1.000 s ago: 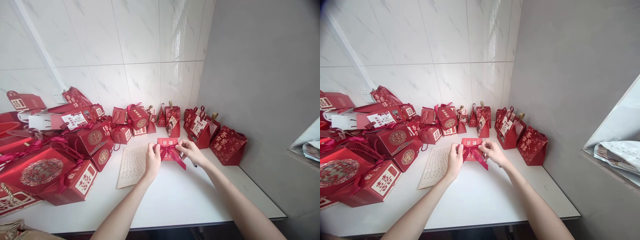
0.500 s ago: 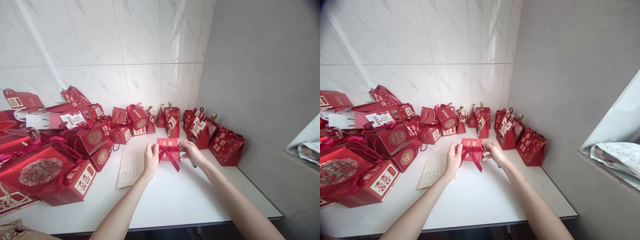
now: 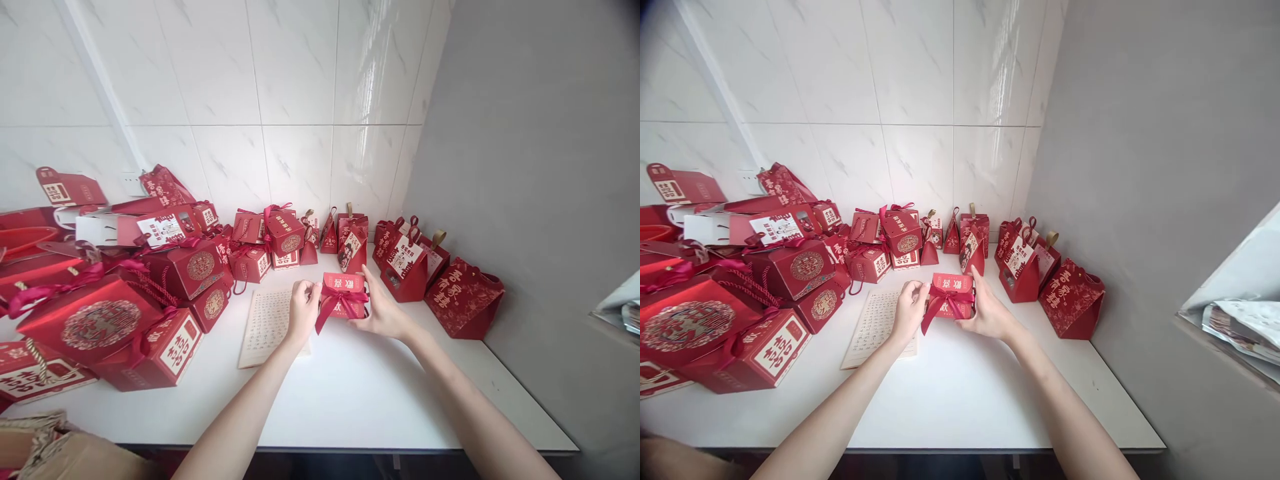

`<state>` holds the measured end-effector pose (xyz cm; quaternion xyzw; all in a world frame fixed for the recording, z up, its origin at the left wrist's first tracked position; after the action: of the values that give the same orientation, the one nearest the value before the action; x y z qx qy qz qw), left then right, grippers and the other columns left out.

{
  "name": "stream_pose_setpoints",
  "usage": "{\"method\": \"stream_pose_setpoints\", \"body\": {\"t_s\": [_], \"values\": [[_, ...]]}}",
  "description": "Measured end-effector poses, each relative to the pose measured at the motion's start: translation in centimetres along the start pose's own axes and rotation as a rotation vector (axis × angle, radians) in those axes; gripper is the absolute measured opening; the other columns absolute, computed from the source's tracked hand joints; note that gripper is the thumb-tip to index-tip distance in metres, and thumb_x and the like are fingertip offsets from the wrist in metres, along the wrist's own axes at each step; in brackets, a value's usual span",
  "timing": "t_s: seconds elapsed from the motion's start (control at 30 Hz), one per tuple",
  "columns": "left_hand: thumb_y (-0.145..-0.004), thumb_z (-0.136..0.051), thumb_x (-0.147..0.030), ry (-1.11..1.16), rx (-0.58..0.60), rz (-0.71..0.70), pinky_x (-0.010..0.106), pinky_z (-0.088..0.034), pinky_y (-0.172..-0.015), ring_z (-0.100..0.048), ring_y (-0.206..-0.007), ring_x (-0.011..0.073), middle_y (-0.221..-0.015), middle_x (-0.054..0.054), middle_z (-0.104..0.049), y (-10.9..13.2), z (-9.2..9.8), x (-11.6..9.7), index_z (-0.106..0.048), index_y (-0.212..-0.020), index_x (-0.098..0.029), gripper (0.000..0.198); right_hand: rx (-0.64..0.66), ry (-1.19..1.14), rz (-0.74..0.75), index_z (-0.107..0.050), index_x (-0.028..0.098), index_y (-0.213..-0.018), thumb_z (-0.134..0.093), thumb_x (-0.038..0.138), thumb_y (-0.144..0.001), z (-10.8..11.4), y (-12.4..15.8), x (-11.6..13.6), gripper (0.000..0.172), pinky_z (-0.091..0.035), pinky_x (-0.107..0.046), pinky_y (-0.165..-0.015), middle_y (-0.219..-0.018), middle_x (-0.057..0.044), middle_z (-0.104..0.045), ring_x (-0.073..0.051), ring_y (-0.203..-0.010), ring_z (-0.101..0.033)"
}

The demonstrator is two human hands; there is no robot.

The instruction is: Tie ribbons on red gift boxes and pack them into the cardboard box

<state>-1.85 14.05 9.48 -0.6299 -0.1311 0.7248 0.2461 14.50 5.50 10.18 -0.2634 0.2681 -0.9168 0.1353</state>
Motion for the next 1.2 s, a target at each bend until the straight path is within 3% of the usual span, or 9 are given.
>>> {"method": "stream_pose_setpoints", "body": {"t_s": [0.1, 0.2, 0.4, 0.63, 0.83, 0.97, 1.07, 1.13, 1.2], "values": [[-0.084, -0.050, -0.032, -0.134, -0.142, -0.160, 0.034, -0.038, -0.084, -0.050, -0.091, 0.0199, -0.090, 0.005, -0.050, 0.3, 0.7, -1.3, -0.048, -0.070, -0.019, 0.019, -0.067, 0.041, 0.041, 0.012, 0.015, -0.142, -0.065, 0.039, -0.069, 0.1, -0.1, 0.1, 0.109, -0.036, -0.053, -0.096, -0.134, -0.021, -0.033, -0.036, -0.124, -0.035], [-0.086, -0.050, -0.025, -0.279, -0.247, -0.474, 0.035, -0.036, -0.085, -0.049, -0.094, 0.0197, -0.093, 0.006, -0.051, 1.3, 1.2, -3.7, -0.049, -0.073, -0.019, 0.015, -0.148, 0.077, 0.074, 0.009, 0.015, -0.143, -0.065, 0.045, -0.070, 0.1, -0.2, 0.9, 0.108, -0.040, -0.054, -0.092, -0.127, -0.020, -0.042, -0.036, -0.116, -0.043], [-0.088, -0.052, -0.029, -0.263, -0.161, -0.919, 0.031, -0.035, -0.074, -0.051, -0.078, 0.0148, -0.077, 0.002, -0.055, 4.2, 0.6, -7.2, -0.052, -0.077, -0.018, 0.015, -0.365, 0.046, 0.036, -0.001, 0.018, -0.144, -0.062, 0.055, -0.073, 0.1, 0.1, 3.0, 0.100, -0.045, -0.050, -0.089, -0.126, -0.018, -0.042, -0.033, -0.112, -0.047], [-0.088, -0.052, -0.030, -0.219, -0.196, -1.058, 0.029, -0.035, -0.069, -0.049, -0.072, 0.0139, -0.070, 0.000, -0.056, 5.3, 1.0, -8.9, -0.055, -0.077, -0.020, 0.016, -0.504, -0.037, 0.114, -0.006, 0.021, -0.143, -0.059, 0.065, -0.070, 0.4, 0.7, 4.6, 0.100, -0.042, -0.052, -0.092, -0.129, -0.017, -0.039, -0.034, -0.115, -0.045], [-0.083, -0.059, -0.029, -0.252, -0.170, -1.065, 0.029, -0.037, -0.066, -0.050, -0.068, 0.0138, -0.068, -0.001, -0.055, 5.8, 1.7, -9.6, -0.054, -0.079, -0.025, 0.008, -0.514, -0.033, 0.044, -0.001, 0.024, -0.141, -0.061, 0.072, -0.061, 0.4, 1.0, 5.1, 0.111, -0.038, -0.053, -0.097, -0.133, -0.017, -0.032, -0.037, -0.121, -0.038], [-0.084, -0.054, -0.032, -0.173, -0.173, -0.930, 0.029, -0.043, -0.068, -0.052, -0.080, 0.0160, -0.085, 0.004, -0.052, 4.6, 2.2, -8.6, -0.054, -0.082, -0.024, 0.008, -0.485, -0.101, -0.028, -0.002, 0.022, -0.142, -0.065, 0.065, -0.063, 0.5, 0.8, 4.7, 0.109, -0.035, -0.054, -0.099, -0.134, -0.017, -0.033, -0.037, -0.123, -0.035], [-0.080, -0.056, -0.042, -0.032, -0.141, -0.562, 0.035, -0.046, -0.079, -0.049, -0.108, 0.0240, -0.115, 0.011, -0.047, 1.7, 3.2, -6.5, -0.051, -0.103, -0.022, 0.031, -0.435, -0.262, -0.225, -0.012, 0.022, -0.141, -0.062, 0.060, -0.069, 0.7, 0.2, 3.8, 0.095, -0.033, -0.054, -0.100, -0.135, -0.015, -0.035, -0.035, -0.124, -0.035], [-0.076, -0.055, -0.053, 0.132, 0.142, -0.266, 0.039, -0.046, -0.083, -0.046, -0.116, 0.0285, -0.128, 0.015, -0.043, -0.2, 3.0, -4.8, -0.042, -0.121, -0.021, 0.057, -0.387, -0.444, -0.388, -0.021, 0.023, -0.137, -0.059, 0.059, -0.072, 0.5, -0.1, 3.1, 0.084, -0.040, -0.050, -0.096, -0.131, -0.013, -0.042, -0.032, -0.118, -0.044], [-0.073, -0.057, -0.055, 0.243, 0.475, -0.007, 0.039, -0.047, -0.084, -0.046, -0.118, 0.0296, -0.132, 0.016, -0.043, -0.9, 2.5, -3.7, -0.038, -0.128, -0.022, 0.067, -0.330, -0.656, -0.531, -0.030, 0.023, -0.131, -0.056, 0.058, -0.074, 0.2, -0.3, 2.6, 0.071, -0.049, -0.045, -0.087, -0.122, -0.011, -0.051, -0.029, -0.106, -0.055]]}}
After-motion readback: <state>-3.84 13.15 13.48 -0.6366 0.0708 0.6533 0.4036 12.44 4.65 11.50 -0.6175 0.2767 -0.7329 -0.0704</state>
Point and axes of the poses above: each hand's wrist, its own y-axis away from the middle knuckle, its own z-axis out of the back of the hand, x = y × z, the point moved 4 cm from there along -y, towards the middle knuckle
